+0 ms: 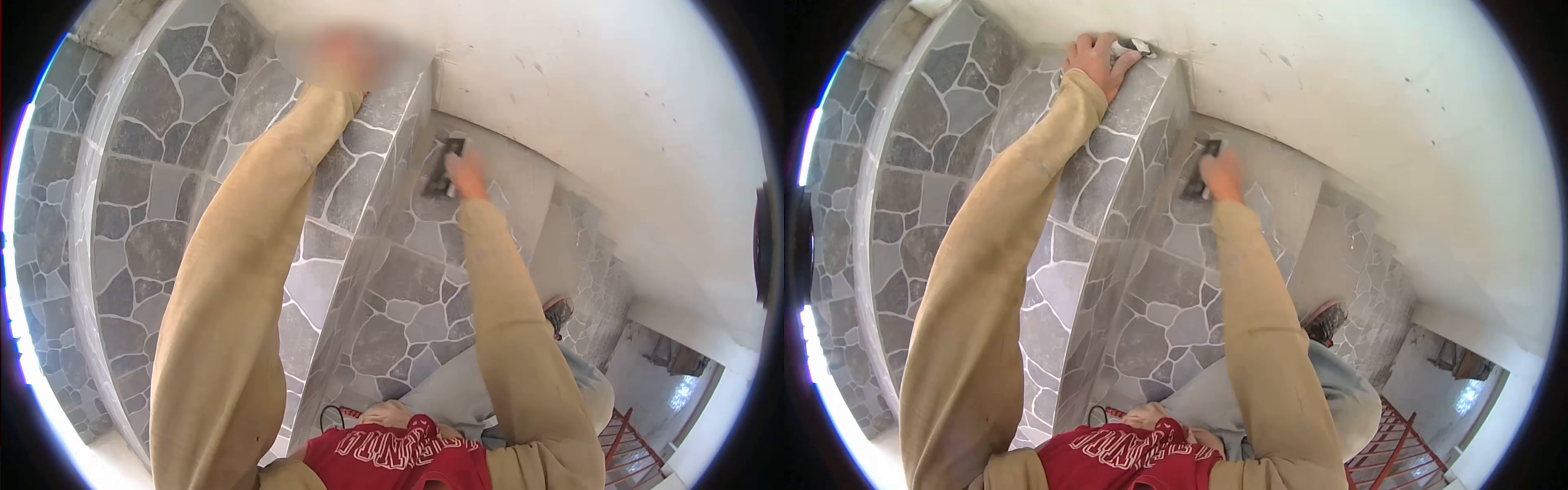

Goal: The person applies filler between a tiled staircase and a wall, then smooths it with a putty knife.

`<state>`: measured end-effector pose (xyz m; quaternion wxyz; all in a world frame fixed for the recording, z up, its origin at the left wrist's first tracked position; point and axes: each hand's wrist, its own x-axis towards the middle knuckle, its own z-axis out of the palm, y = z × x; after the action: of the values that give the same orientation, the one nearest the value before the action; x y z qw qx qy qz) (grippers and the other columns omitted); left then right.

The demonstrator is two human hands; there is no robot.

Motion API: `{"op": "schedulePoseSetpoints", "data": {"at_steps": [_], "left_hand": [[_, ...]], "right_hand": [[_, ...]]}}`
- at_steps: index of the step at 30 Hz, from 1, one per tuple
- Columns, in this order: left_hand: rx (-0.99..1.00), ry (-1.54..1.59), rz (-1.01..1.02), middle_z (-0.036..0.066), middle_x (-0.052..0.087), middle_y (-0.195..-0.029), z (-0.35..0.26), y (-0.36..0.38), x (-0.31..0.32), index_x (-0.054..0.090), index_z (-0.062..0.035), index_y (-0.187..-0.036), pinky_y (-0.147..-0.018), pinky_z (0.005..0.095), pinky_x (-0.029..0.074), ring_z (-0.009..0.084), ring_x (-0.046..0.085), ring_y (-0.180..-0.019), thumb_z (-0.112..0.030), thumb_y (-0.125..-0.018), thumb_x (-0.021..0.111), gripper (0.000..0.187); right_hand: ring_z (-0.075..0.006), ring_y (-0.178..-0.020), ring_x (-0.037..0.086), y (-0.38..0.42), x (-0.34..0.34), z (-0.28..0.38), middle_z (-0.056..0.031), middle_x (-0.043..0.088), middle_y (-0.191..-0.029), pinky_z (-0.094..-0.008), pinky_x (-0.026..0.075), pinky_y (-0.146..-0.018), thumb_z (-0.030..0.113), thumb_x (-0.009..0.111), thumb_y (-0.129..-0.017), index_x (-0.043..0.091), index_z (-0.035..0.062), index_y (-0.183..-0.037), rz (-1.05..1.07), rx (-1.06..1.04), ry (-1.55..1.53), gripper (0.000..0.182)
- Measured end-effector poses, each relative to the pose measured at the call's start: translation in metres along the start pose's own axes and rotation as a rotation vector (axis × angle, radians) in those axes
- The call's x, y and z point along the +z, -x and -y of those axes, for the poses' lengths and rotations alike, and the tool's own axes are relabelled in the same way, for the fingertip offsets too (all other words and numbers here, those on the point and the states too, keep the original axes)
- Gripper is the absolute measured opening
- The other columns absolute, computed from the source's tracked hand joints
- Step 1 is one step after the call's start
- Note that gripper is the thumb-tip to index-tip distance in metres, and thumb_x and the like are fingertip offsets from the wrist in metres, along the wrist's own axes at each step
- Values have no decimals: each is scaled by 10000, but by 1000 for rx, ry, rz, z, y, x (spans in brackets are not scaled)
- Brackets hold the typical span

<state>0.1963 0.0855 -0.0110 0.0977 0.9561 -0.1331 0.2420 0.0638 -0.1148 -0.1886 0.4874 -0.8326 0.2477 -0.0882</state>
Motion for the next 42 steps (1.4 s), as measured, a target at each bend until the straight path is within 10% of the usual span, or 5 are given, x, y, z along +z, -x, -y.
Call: {"op": "schedulePoseSetpoints", "data": {"at_steps": [24,42], "left_hand": [[-23,23,53,176,529,-1298,1,3,0,627,-175,-1262,-1053,535,365,382,484,-1226,-583,-909,625,540],[26,2,-22,180,552,-1255,6,4,7,630,-154,-1251,-1006,524,422,397,506,-1198,-614,-889,630,586]], "right_hand": [[-486,-1118,615,-11,-11,5,-360,645,-1137,-502,481,-968,227,653,-772,607,-123,-1168,86,65,220,531],[-496,-998,658,-28,16,4,-335,686,-960,-489,522,-875,167,643,-778,688,-87,-952,99,-72,41,312]]}}
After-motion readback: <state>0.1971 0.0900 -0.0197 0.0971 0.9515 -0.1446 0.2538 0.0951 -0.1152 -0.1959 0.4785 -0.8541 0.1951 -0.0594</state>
